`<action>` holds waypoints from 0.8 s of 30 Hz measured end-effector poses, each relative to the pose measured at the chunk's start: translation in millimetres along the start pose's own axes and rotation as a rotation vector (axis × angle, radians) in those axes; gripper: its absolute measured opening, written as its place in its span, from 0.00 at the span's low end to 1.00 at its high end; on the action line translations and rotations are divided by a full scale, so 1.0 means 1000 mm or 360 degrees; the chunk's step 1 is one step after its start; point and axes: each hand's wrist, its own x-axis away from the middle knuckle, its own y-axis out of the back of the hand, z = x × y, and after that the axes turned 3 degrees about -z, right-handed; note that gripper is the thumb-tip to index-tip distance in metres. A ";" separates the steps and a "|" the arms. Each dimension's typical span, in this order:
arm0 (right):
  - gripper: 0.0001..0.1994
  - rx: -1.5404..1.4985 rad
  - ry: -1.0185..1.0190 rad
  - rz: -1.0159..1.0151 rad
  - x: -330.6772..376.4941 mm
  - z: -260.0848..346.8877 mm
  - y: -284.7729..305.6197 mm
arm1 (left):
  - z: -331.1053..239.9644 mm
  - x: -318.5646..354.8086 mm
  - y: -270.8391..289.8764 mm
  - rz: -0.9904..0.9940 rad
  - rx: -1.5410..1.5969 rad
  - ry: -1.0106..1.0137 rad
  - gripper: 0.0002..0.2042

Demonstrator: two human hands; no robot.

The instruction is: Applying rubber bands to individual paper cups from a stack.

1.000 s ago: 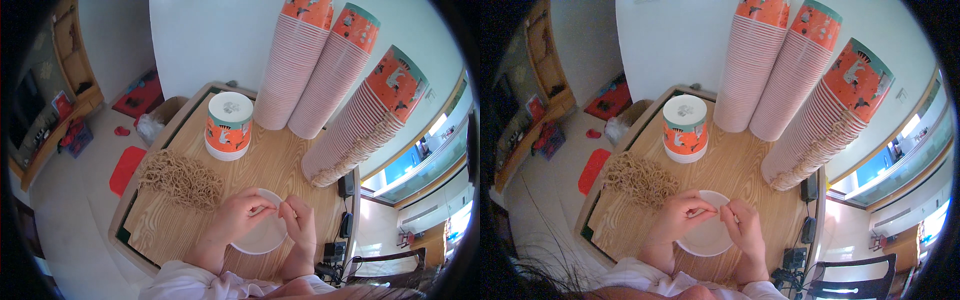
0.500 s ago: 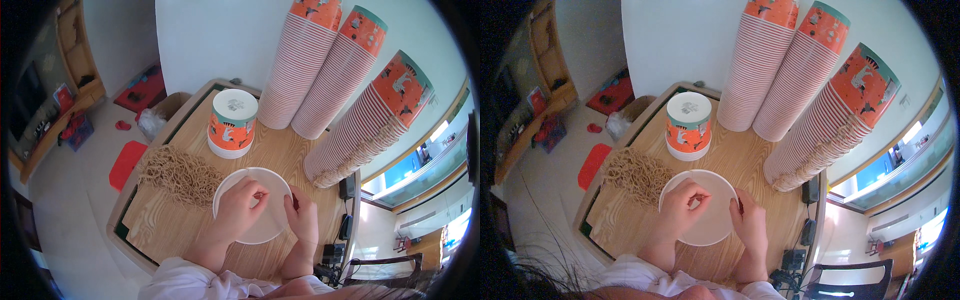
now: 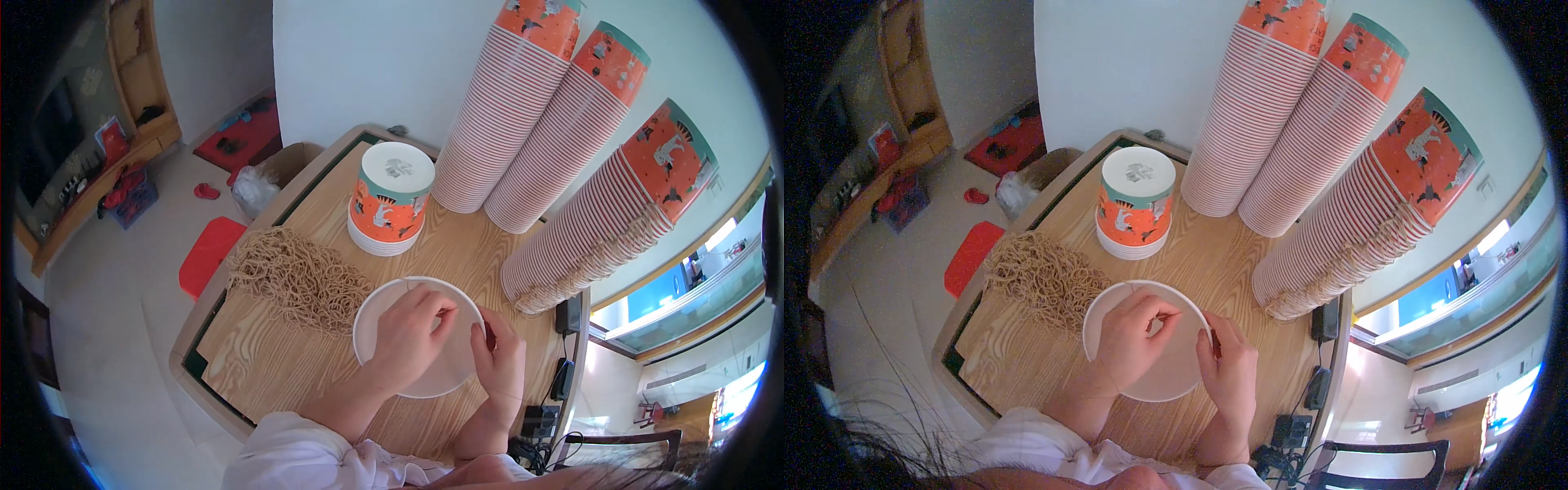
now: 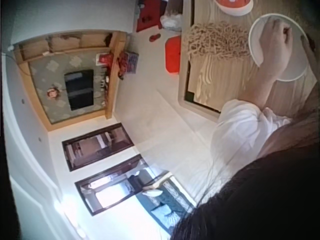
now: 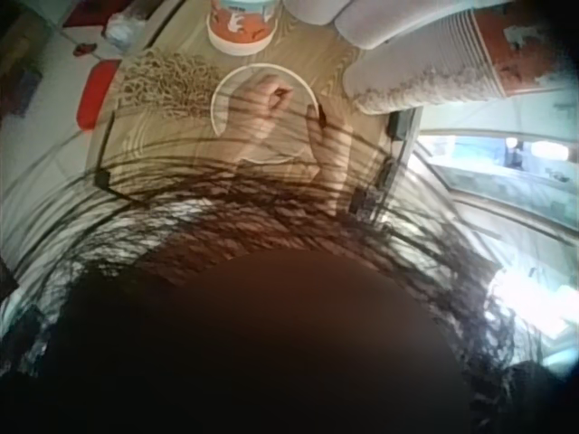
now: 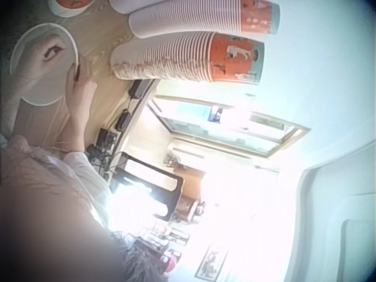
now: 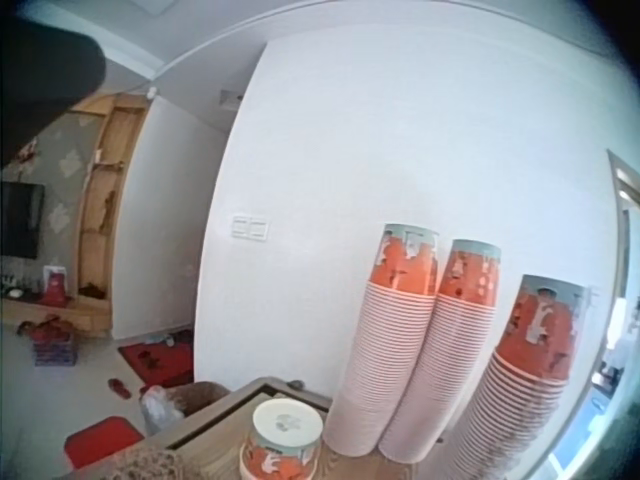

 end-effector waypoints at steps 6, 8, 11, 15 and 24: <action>0.12 -0.0037 -0.0003 0.0011 0.000 0.003 -0.001 | 0.002 0.000 0.000 -0.0047 -0.0055 0.0029 0.06; 0.12 -0.0042 -0.0017 0.0012 0.000 0.003 -0.001 | 0.001 0.000 0.001 -0.0025 -0.0072 0.0042 0.06; 0.12 -0.0060 -0.0038 0.0026 -0.001 0.002 -0.001 | 0.001 -0.001 0.001 0.0007 -0.0077 0.0069 0.07; 0.12 -0.0070 -0.0033 0.0021 0.001 0.002 0.000 | -0.001 -0.002 0.001 -0.0018 -0.0032 0.0043 0.07; 0.12 -0.0050 -0.0002 0.0003 0.001 0.005 0.000 | 0.000 -0.003 -0.002 -0.0069 -0.0013 -0.0005 0.07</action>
